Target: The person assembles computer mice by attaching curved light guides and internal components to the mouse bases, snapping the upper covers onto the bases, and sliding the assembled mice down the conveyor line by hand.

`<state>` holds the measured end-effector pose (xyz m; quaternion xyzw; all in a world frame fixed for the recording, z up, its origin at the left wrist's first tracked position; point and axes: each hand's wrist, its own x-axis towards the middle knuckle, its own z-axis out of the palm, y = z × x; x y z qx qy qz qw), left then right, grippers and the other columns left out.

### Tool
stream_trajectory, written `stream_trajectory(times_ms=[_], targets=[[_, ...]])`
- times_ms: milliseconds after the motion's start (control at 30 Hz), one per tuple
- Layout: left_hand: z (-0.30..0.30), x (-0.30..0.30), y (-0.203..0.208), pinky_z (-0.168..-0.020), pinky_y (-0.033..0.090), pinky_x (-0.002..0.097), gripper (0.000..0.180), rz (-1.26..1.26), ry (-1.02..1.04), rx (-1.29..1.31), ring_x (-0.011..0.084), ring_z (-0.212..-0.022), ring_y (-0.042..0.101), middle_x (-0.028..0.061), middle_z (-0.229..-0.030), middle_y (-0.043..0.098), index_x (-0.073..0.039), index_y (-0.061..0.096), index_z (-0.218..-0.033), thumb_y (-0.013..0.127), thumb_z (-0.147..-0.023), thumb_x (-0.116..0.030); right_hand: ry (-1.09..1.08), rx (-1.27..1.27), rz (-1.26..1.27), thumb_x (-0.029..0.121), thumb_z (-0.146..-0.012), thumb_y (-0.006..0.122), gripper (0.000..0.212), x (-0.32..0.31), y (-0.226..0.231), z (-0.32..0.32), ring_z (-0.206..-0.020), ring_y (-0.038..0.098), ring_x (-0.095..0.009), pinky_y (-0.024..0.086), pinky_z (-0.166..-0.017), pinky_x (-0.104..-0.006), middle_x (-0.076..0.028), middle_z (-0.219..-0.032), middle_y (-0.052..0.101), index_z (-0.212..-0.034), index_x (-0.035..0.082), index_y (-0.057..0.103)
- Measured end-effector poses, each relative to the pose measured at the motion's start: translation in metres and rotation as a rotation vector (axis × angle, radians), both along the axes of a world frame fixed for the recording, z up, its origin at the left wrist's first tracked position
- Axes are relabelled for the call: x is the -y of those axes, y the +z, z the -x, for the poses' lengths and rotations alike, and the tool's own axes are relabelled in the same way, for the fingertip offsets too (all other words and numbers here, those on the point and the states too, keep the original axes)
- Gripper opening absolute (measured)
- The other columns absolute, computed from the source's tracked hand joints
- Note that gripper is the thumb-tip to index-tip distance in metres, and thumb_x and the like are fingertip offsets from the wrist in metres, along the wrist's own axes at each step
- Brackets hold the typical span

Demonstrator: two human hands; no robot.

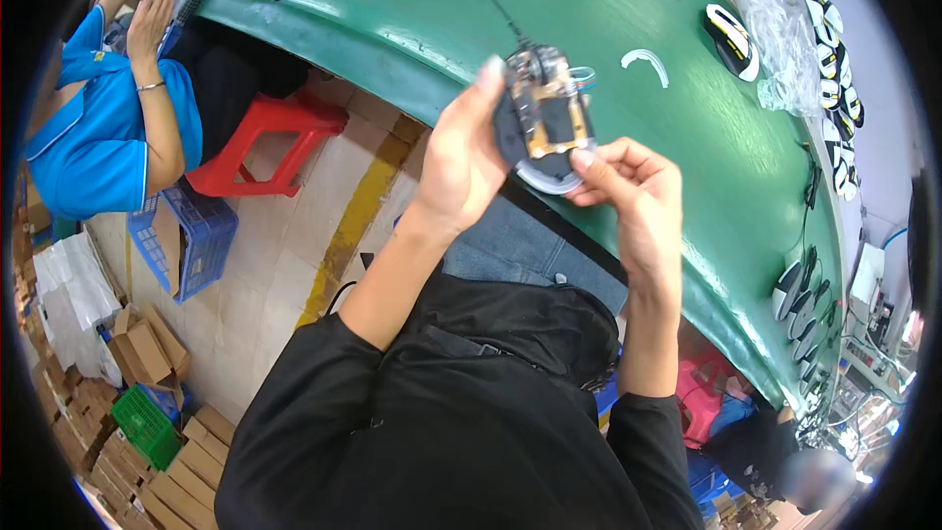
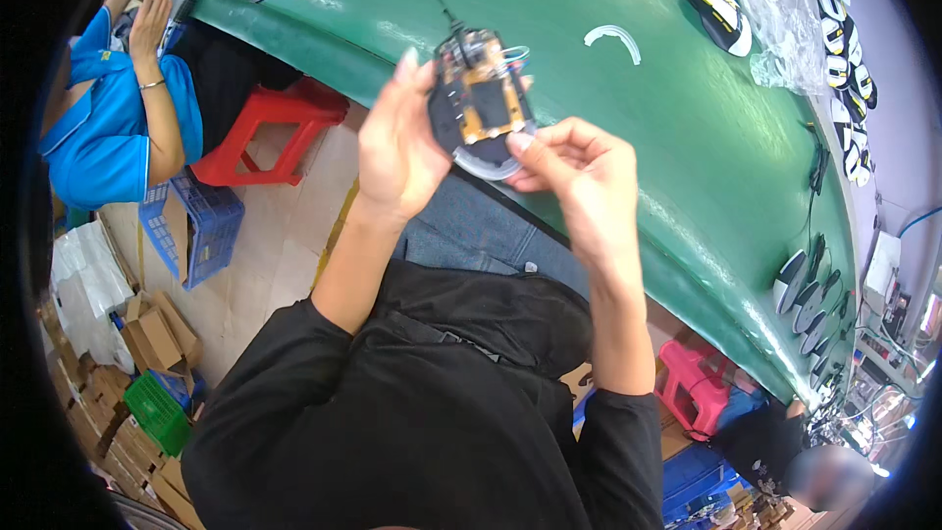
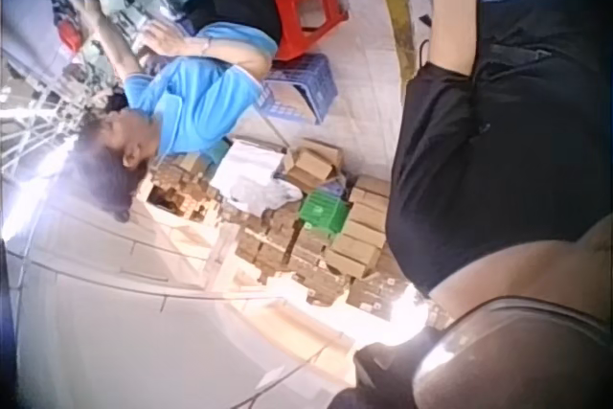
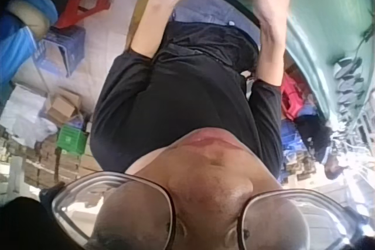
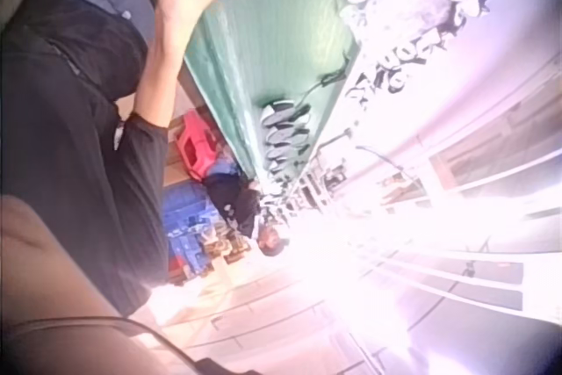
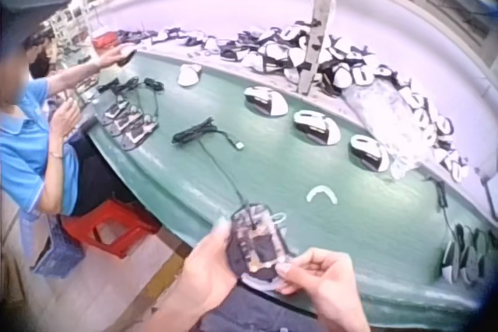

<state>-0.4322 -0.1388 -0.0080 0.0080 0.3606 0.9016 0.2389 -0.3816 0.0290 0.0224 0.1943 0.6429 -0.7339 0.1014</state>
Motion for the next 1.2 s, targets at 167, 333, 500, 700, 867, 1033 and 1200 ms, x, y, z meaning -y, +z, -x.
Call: stream_trajectory(times_ms=[167, 333, 500, 700, 867, 1033, 1200], targets=[[0.010, -0.001, -0.009, -0.085, 0.057, 0.0450, 0.060, -0.383, -0.060, 0.214, 0.0359, -0.094, 0.068, 0.0270, -0.111, 0.063, 0.004, 0.045, -0.134, 0.025, -0.103, -0.044, 0.152, -0.002, -0.139, 0.012, -0.087, 0.071, 0.014, -0.006, 0.010, 0.008, -0.068, 0.065, -0.010, 0.052, -0.063, -0.0236, -0.007, -0.076, 0.068, -0.086, -0.002, 0.069], [0.004, 0.002, -0.007, -0.073, 0.060, 0.0406, 0.058, -0.176, -0.077, 0.225, 0.0307, -0.079, 0.070, 0.0232, -0.095, 0.067, 0.005, 0.050, -0.126, 0.029, -0.104, -0.044, 0.324, -0.232, -0.631, 0.027, -0.084, 0.073, 0.030, -0.003, 0.036, 0.089, -0.066, 0.060, -0.010, 0.048, -0.063, -0.0271, -0.004, -0.074, 0.067, -0.093, -0.002, 0.073], [0.003, 0.008, -0.004, -0.071, 0.060, 0.0435, 0.060, -0.129, -0.090, 0.212, 0.0331, -0.077, 0.070, 0.0241, -0.093, 0.067, 0.008, 0.050, -0.126, 0.025, -0.104, -0.042, 0.810, -0.042, -0.422, 0.019, -0.080, 0.076, 0.021, 0.010, 0.031, 0.146, -0.071, 0.059, -0.010, 0.044, -0.067, -0.0255, -0.004, -0.078, 0.068, -0.088, 0.000, 0.071], [-0.001, 0.016, 0.000, -0.065, 0.061, 0.0429, 0.045, 0.044, 0.063, 0.163, 0.0345, -0.071, 0.070, 0.0250, -0.091, 0.066, 0.006, 0.050, -0.117, 0.032, -0.104, -0.034, 0.832, -0.107, -0.325, 0.011, -0.073, 0.081, 0.016, 0.012, 0.030, 0.137, -0.072, 0.062, -0.010, 0.049, -0.072, -0.0257, -0.006, -0.079, 0.070, -0.074, 0.001, 0.068], [-0.007, 0.015, 0.004, -0.062, 0.061, 0.0400, 0.039, 0.069, 0.079, 0.048, 0.0318, -0.069, 0.070, 0.0244, -0.090, 0.065, 0.003, 0.048, -0.113, 0.031, -0.105, -0.032, 0.739, -0.263, -0.284, 0.010, -0.073, 0.081, 0.015, 0.007, 0.021, 0.124, -0.075, 0.064, -0.010, 0.050, -0.076, -0.0269, -0.005, -0.080, 0.071, -0.079, 0.001, 0.071], [-0.009, 0.013, 0.011, -0.062, 0.061, 0.0368, 0.040, 0.214, 0.003, -0.021, 0.0289, -0.068, 0.070, 0.0233, -0.091, 0.066, 0.002, 0.048, -0.112, 0.030, -0.106, -0.033, 0.741, -0.309, -0.169, 0.005, -0.075, 0.079, 0.013, 0.000, 0.008, 0.115, -0.077, 0.064, -0.011, 0.051, -0.062, -0.0254, -0.006, -0.083, 0.068, -0.077, 0.003, 0.066], [-0.007, 0.011, 0.004, -0.063, 0.062, 0.0378, 0.043, 0.364, 0.071, -0.097, 0.0286, -0.069, 0.070, 0.0229, -0.091, 0.066, 0.003, 0.049, -0.113, 0.030, -0.106, -0.035, 0.442, -0.267, -0.145, 0.007, -0.079, 0.078, 0.011, 0.013, -0.004, 0.090, -0.071, 0.061, -0.007, 0.049, -0.059, -0.0232, -0.004, -0.078, 0.069, -0.086, 0.003, 0.070]])
